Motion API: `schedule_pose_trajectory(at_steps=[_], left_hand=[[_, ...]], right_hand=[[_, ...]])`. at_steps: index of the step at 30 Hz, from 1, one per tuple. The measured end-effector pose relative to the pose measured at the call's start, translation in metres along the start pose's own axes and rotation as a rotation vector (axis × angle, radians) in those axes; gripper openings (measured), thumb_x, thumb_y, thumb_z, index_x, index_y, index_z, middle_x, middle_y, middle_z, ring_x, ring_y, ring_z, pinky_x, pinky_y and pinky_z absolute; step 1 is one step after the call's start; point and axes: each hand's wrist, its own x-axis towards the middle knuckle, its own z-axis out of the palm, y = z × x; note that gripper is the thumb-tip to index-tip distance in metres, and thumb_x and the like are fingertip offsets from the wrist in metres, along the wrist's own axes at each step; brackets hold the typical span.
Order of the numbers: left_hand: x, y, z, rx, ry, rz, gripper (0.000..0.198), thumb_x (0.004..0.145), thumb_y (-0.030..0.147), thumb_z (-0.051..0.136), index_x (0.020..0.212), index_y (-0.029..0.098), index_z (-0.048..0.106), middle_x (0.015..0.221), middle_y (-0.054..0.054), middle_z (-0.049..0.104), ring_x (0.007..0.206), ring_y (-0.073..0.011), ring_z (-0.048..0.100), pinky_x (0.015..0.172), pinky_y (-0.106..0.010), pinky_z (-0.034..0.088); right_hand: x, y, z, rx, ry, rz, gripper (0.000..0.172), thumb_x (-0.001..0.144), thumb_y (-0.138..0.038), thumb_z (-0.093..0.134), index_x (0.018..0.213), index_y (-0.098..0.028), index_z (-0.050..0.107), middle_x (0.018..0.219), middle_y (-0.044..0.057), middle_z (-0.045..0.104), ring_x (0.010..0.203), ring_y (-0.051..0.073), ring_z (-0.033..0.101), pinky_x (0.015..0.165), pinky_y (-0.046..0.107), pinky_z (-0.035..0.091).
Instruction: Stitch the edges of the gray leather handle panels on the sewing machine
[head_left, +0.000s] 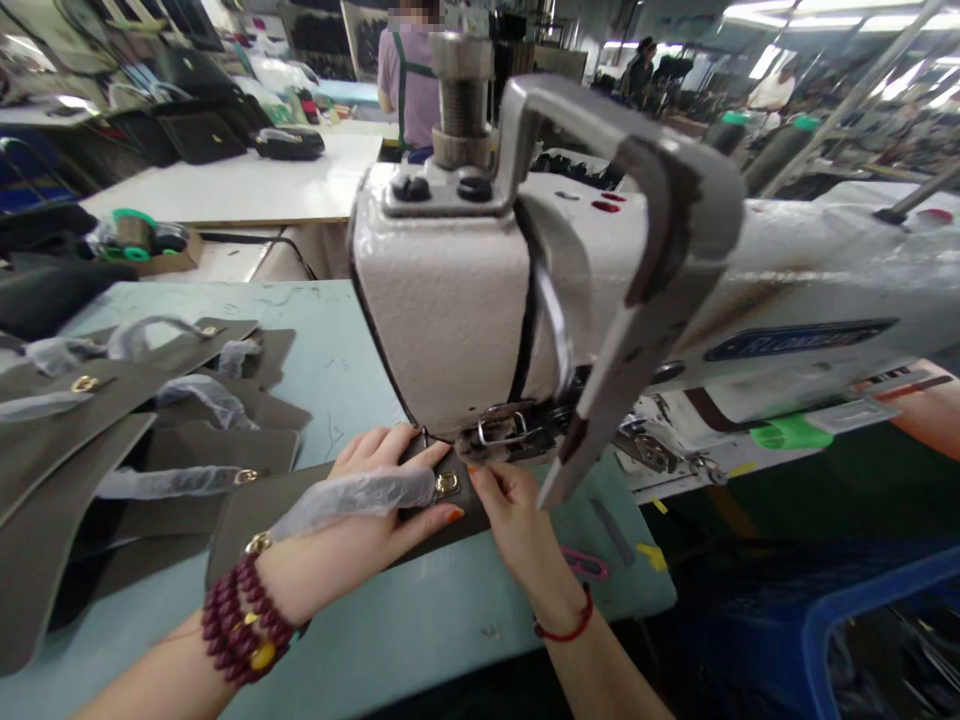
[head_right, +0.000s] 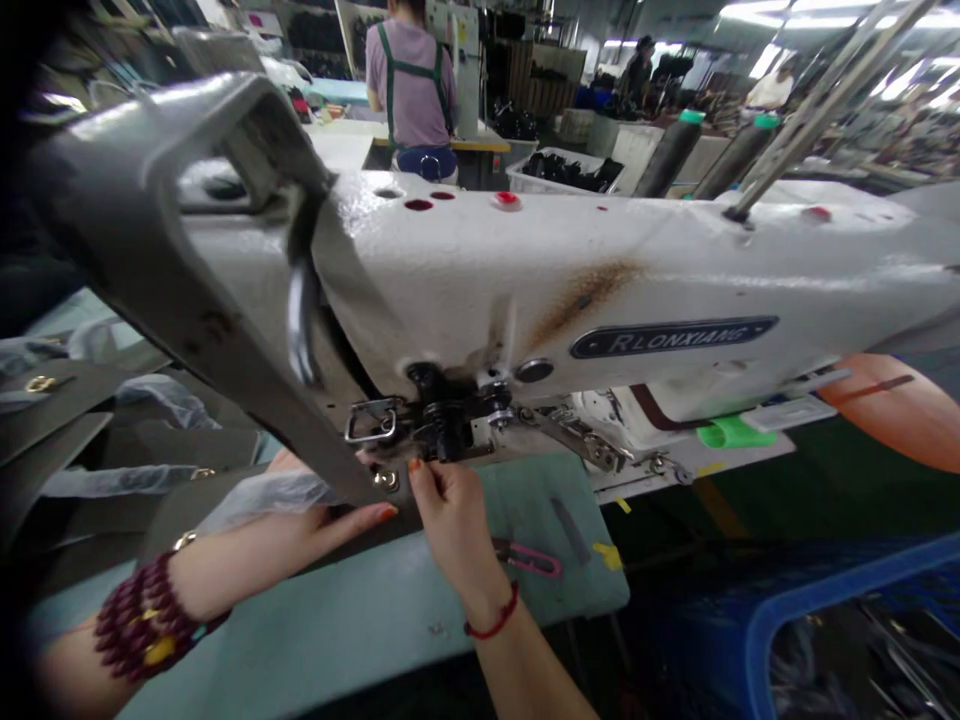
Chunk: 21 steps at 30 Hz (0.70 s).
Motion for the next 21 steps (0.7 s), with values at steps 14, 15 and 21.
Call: schedule_pose_trajectory(at_steps=[14,15,21], left_hand=[[0.005,-0.010,0.001,0.042,-0.105,0.003,0.043,0.089,0.056,0.051,0.116,0.026,0.063,0.091,-0.007,0.063,0.084,-0.0269,0.057,0.077,-0.040,0.044],[0.005,-0.010,0.001,0.042,-0.127,-0.001,0.043,0.089,0.056,0.051,0.117,0.026,0.063,0.094,-0.007,0.064,0.086,-0.0271,0.057,0.078,-0.041,0.044],[0.011,-0.013,0.000,-0.157,-0.045,-0.069,0.032,0.084,0.054,0.059,0.097,0.028,0.071,0.092,-0.004,0.068,0.090,-0.0255,0.061,0.087,-0.038,0.044]], right_hand=[[-0.035,0.025,0.001,0.108,-0.075,0.048,0.042,0.099,-0.049,0.043,0.079,-0.017,0.062,0.066,0.004,0.070,0.060,0.015,0.063,0.057,0.021,0.044],[-0.035,0.025,0.002,0.106,-0.067,0.052,0.042,0.099,-0.049,0.043,0.078,-0.017,0.061,0.065,0.004,0.071,0.058,0.014,0.063,0.057,0.021,0.044],[-0.030,0.018,0.007,0.250,-0.062,0.052,0.046,0.098,-0.050,0.043,0.072,-0.016,0.061,0.061,0.005,0.069,0.056,0.015,0.066,0.057,0.021,0.049]])
